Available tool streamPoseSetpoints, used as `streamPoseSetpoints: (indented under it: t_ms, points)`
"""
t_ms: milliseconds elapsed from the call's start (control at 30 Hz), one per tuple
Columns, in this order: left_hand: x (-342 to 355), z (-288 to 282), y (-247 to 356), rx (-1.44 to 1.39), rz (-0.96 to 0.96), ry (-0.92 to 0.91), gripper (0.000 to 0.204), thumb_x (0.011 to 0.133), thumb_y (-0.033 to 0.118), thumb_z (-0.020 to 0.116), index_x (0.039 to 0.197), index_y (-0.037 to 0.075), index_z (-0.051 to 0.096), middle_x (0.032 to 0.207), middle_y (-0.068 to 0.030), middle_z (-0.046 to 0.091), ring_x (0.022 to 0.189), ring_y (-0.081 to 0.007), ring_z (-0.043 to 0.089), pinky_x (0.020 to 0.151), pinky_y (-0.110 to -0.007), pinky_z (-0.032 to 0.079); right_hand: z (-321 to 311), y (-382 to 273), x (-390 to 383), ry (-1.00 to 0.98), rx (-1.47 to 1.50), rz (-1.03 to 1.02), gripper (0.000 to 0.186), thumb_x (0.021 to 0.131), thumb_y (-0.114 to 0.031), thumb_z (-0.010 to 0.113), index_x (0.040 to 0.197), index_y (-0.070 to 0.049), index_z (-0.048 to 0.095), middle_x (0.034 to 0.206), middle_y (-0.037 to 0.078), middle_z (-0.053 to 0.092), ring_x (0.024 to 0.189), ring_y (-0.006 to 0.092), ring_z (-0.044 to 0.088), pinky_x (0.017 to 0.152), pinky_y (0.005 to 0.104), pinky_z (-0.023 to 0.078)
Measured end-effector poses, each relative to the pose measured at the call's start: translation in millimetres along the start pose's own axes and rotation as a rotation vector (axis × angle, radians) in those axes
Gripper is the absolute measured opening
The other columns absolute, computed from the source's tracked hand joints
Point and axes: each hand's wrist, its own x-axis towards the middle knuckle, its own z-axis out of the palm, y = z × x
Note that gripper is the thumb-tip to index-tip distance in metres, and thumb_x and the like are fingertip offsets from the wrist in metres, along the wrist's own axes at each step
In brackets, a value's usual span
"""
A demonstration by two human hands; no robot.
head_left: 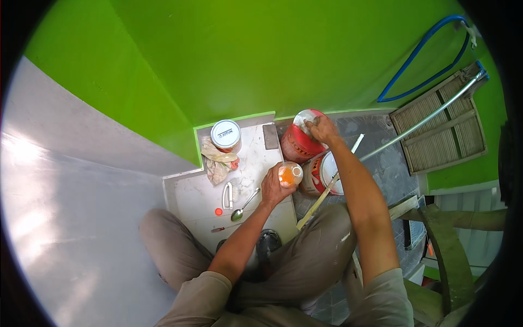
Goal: The person sits on the floor and mixes red and orange liquids from jars and cans into a container using a spoon and cleans the tools with a cloth.
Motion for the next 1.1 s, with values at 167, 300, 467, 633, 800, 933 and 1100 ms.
streamPoseSetpoints:
  t_ms: [167,300,467,633,800,933,1100]
  points:
    - [11.2,-6.5,-13.4,-0.019,-0.035,0.125,0.094,0.064,0.037,0.096,0.141,0.012,0.048,0.126,-0.0142,0.067,0.117,-0.0364,0.067,0.096,-0.051,0.055,7.6,3.5,3.4,0.014,0.008,-0.025,0.061,0.095,-0.058,0.067,0.114,0.0,0.075,0.12,0.031,0.071,0.12,0.0467,0.065,0.103,0.0511,0.051]
    - [37.8,-22.8,-23.8,-0.014,-0.108,0.179,0.096,0.064,0.036,0.096,0.143,0.012,0.046,0.128,-0.0165,0.065,0.119,-0.0388,0.065,0.096,-0.052,0.055,8.8,4.5,3.9,0.021,-0.017,-0.026,0.06,0.095,-0.056,0.067,0.116,0.0,0.074,0.121,0.03,0.072,0.121,0.0461,0.065,0.104,0.0505,0.051]
    - [71.6,-45.2,-37.1,0.048,-0.08,0.359,0.098,0.065,0.039,0.097,0.144,0.012,0.045,0.128,-0.0183,0.066,0.117,-0.0401,0.066,0.093,-0.052,0.056,4.8,0.5,6.9,-0.061,-0.022,0.024,0.065,0.092,-0.056,0.073,0.122,0.001,0.069,0.127,0.026,0.071,0.122,0.0411,0.066,0.105,0.0478,0.051]
    - [64.8,-51.0,-39.9,0.04,-0.137,0.257,0.108,0.06,0.045,0.101,0.145,0.011,0.044,0.136,-0.0179,0.062,0.126,-0.0386,0.061,0.102,-0.051,0.052,-4.3,-1.4,1.8,-0.052,-0.057,-0.027,0.065,0.078,-0.056,0.087,0.108,0.001,0.076,0.116,0.026,0.074,0.115,0.0389,0.07,0.099,0.0458,0.054]
    - [41.3,-47.2,-31.4,0.007,-0.159,0.314,0.115,0.058,0.049,0.102,0.147,0.009,0.042,0.141,-0.0177,0.058,0.132,-0.0384,0.057,0.109,-0.051,0.048,-10.0,1.2,5.5,-0.092,-0.044,-0.069,0.074,0.074,-0.053,0.091,0.121,0.001,0.073,0.126,0.027,0.071,0.122,0.0386,0.068,0.104,0.0444,0.053]
    - [-6.5,-22.1,-3.9,-0.024,-0.246,0.674,0.103,0.068,0.044,0.098,0.144,0.002,0.043,0.137,-0.019,0.057,0.123,-0.0386,0.058,0.106,-0.052,0.047,-9.9,-1.1,12.7,-0.136,-0.126,0.003,0.077,0.075,-0.052,0.091,0.127,0.0,0.071,0.13,0.026,0.071,0.123,0.0394,0.068,0.105,0.0447,0.053]
    - [-2.0,15.2,23.1,-0.585,-0.074,0.126,0.065,0.093,0.03,0.079,0.14,-0.002,0.049,0.143,-0.0251,0.053,0.13,-0.0398,0.054,0.112,-0.05,0.042,-26.2,-20.1,-3.0,-0.092,-0.257,-0.166,0.057,0.078,-0.049,0.088,0.113,-0.004,0.079,0.111,0.024,0.077,0.11,0.0404,0.072,0.097,0.0475,0.056]
